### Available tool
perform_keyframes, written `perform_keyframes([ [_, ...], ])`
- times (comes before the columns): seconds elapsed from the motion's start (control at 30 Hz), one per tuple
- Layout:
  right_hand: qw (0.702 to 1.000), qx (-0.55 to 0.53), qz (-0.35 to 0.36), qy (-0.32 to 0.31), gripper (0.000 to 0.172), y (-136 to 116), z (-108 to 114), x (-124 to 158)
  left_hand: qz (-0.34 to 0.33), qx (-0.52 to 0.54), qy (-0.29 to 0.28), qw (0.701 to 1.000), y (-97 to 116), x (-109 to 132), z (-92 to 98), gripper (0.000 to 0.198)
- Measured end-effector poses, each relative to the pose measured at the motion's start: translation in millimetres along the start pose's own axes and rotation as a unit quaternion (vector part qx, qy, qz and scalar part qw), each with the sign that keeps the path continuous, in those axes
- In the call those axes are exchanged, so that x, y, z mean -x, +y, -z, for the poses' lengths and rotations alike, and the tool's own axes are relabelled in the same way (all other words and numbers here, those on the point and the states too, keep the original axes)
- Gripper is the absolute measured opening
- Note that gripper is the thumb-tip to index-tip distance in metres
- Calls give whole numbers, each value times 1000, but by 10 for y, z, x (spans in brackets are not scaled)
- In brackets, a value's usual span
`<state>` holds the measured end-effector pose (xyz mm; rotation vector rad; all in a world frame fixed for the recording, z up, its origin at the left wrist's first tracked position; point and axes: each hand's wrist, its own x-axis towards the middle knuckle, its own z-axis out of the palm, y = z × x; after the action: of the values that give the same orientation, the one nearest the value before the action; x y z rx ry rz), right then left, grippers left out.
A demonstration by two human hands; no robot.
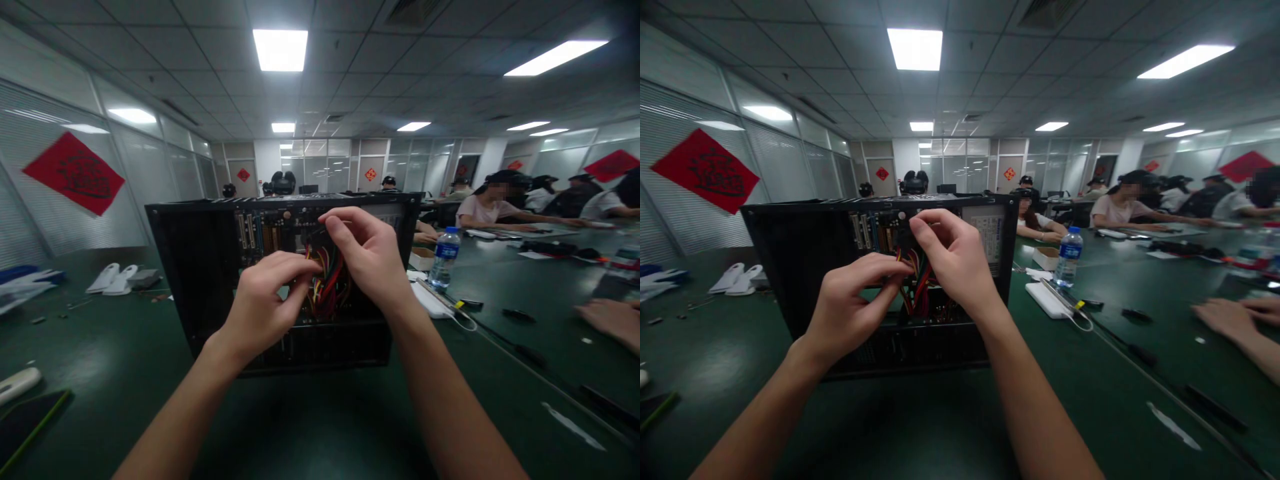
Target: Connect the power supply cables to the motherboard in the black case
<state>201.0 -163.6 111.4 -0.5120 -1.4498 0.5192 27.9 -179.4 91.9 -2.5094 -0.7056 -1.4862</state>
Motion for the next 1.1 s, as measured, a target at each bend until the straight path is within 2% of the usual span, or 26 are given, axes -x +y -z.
perform_keyframes([
  [0.1, 998, 41, 6, -44, 21, -99, 93, 23, 34, -22, 39, 998, -40, 8, 17, 11],
  [0.23, 979, 131, 32, -155, 30, -205, 186, 56, 107, 32, 99, 989, -114, 13, 26, 13],
  [0.33, 944, 236, 76, -219, 40, -136, 156, 57, 140, 90, 107, 980, -161, 7, 41, 14],
  [0.4, 916, 315, 93, -232, 44, -19, 85, 51, 157, 109, 107, 976, -187, 1, 48, 14],
  [0.47, 881, 403, 75, -237, 43, 122, -6, 49, 178, 121, 104, 971, -225, -6, 38, 15],
  [0.6, 801, 556, 5, -224, 34, 402, -158, 63, 263, 180, 49, 946, -416, 0, -68, 17],
  [0.67, 773, 595, -1, -220, 33, 536, -197, 77, 311, 204, 11, 928, -581, 31, -168, 20],
  [0.77, 744, 624, -6, -241, 28, 735, -217, 103, 356, 160, -50, 919, -848, 125, -347, 21],
  [0.93, 715, 621, -87, -308, 31, 1052, -204, 168, 382, 84, -169, 904, -1105, 310, -578, 29],
  [1.1, 708, 613, -112, -333, 29, 1288, -167, 235, 370, 35, -208, 905, -1137, 395, -650, 32],
])
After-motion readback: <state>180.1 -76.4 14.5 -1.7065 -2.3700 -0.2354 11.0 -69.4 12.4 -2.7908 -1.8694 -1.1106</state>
